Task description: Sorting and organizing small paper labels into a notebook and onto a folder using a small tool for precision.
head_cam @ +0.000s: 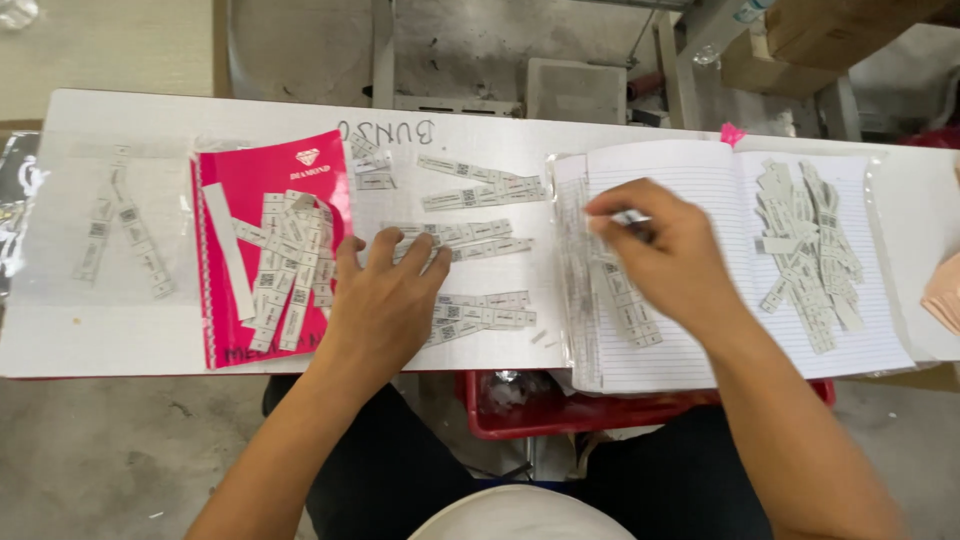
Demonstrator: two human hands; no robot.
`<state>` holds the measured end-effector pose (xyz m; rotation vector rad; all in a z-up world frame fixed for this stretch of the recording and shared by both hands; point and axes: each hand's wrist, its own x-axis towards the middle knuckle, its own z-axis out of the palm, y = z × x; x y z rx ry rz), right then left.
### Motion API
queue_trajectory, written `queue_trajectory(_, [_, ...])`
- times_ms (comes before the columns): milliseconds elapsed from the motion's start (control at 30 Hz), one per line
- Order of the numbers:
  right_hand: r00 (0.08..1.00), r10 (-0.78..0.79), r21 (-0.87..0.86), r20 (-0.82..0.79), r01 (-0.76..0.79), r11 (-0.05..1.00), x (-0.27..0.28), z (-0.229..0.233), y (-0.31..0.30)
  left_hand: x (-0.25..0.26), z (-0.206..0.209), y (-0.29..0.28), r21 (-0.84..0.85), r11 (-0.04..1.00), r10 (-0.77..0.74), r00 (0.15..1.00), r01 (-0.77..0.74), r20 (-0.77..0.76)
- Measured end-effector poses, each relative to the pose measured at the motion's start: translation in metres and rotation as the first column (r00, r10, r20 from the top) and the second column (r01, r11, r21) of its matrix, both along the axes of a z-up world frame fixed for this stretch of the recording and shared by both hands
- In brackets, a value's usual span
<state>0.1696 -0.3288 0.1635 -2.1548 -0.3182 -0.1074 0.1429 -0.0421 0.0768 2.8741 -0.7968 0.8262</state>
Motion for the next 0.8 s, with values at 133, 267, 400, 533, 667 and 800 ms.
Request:
queue_trajectory(133, [0.966, -0.249, 0.038, -0.066, 0.252, 0.967, -0.018, 0.008, -0.051, 0.002, 0.002, -0.008, 0.012, 1.000, -0.022, 1.000, 0.022, -0.022])
queue_trajectory(267, [0.942, -0.327, -0.054, -0.082, 0.323, 0.945, -0.027, -0.021, -0.066, -0.006, 0.018, -0.021, -0.009, 1.000, -0.011, 0.999, 0.011, -0.032])
queue_trajectory(400, [0.942, -0.315, -0.186, -0.118, 0.291, 0.939, -0.020, -0.033, -0.056, -0.010, 0.013, -0.046, -0.078, 0.997, -0.034, 0.998, 0.030, -0.056])
queue_trajectory(533, [0.917, -0.357, -0.573, -0.177, 0.199, 0.795, -0.015, -0.028, -0.037, -0.005, 0.001, -0.094, -0.218, 0.975, -0.089, 0.979, 0.048, -0.183])
queue_trajectory(667, [0.915, -0.363, -0.589, -0.178, 0.197, 0.784, -0.015, -0.040, -0.043, 0.022, 0.016, -0.144, -0.442, 0.894, -0.171, 0.855, -0.075, -0.490])
queue_trajectory(800, [0.924, -0.344, -0.633, -0.167, 0.167, 0.756, -0.018, -0.037, -0.050, 0.038, 0.023, -0.163, -0.516, 0.846, -0.221, 0.795, -0.131, -0.565])
